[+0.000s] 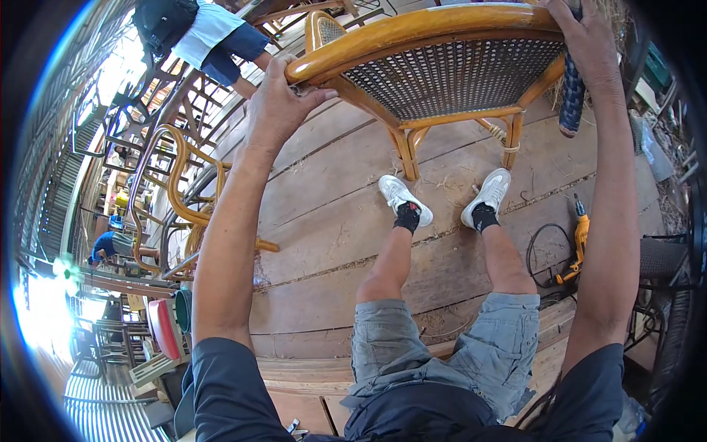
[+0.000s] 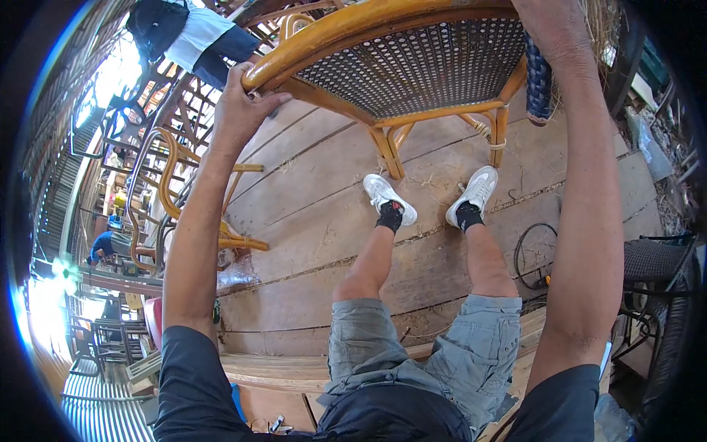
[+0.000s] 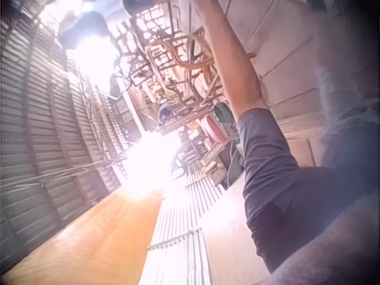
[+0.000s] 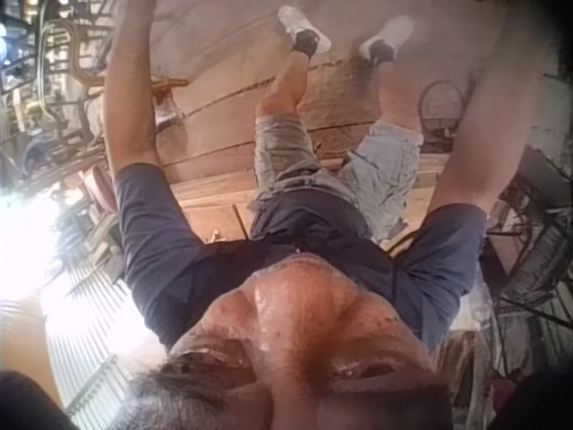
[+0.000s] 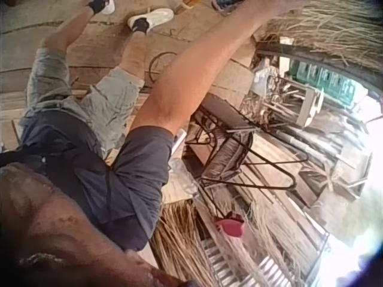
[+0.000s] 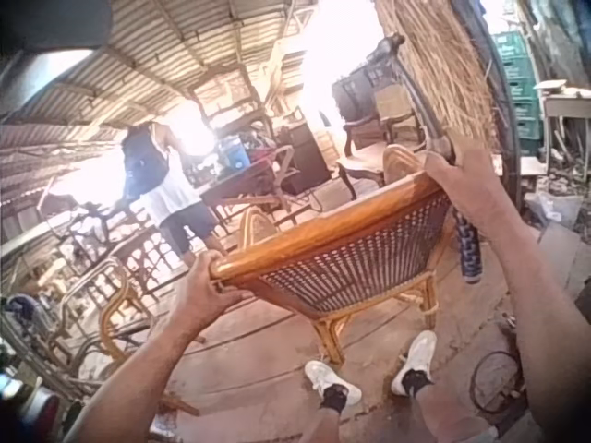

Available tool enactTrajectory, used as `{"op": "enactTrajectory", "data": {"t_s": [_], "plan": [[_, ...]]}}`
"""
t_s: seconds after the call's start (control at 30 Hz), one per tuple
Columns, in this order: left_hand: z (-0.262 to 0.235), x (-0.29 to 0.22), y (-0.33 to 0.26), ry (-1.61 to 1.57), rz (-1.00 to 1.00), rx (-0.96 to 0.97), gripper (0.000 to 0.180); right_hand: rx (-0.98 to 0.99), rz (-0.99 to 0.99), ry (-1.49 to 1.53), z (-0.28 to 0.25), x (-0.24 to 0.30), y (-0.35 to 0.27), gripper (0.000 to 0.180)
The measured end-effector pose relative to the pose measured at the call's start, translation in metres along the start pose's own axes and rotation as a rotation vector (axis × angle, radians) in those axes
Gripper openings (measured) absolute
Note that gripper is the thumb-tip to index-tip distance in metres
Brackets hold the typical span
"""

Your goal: Repairing a rattan chair using a hammer and a punch to secure fasteners.

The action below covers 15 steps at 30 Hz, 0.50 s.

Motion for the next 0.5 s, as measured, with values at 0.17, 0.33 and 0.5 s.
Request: {"op": "enactTrajectory", "data": {"t_s": [0.17,0.33,0.5], "plan": [[-0.001,-0.003,0.0,-0.032,0.037,0.02,0.069,0.003,-0.024,0.057,-0.002,-0.007,-0.004,0.019],[-0.003,0.007,0.001,0.033,0.12,-0.053,0.058,0.017,0.032,0.113,0.006,-0.005,0.001,0.024],[0.044,0.031,-0.054,-0.52,-0.376,-0.408,0.03,0.125,-0.014,-0.104,0.009,-0.037,0.02,0.039]]}}
Point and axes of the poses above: each hand's wrist, its own y-axis towards the middle knuckle, its own z-axis out of the palm, x = y × z, the point moved 1 cm from there along y, towards the middle knuckle, and after that the axes turned 7 degrees about x, right-handed, at the moved point
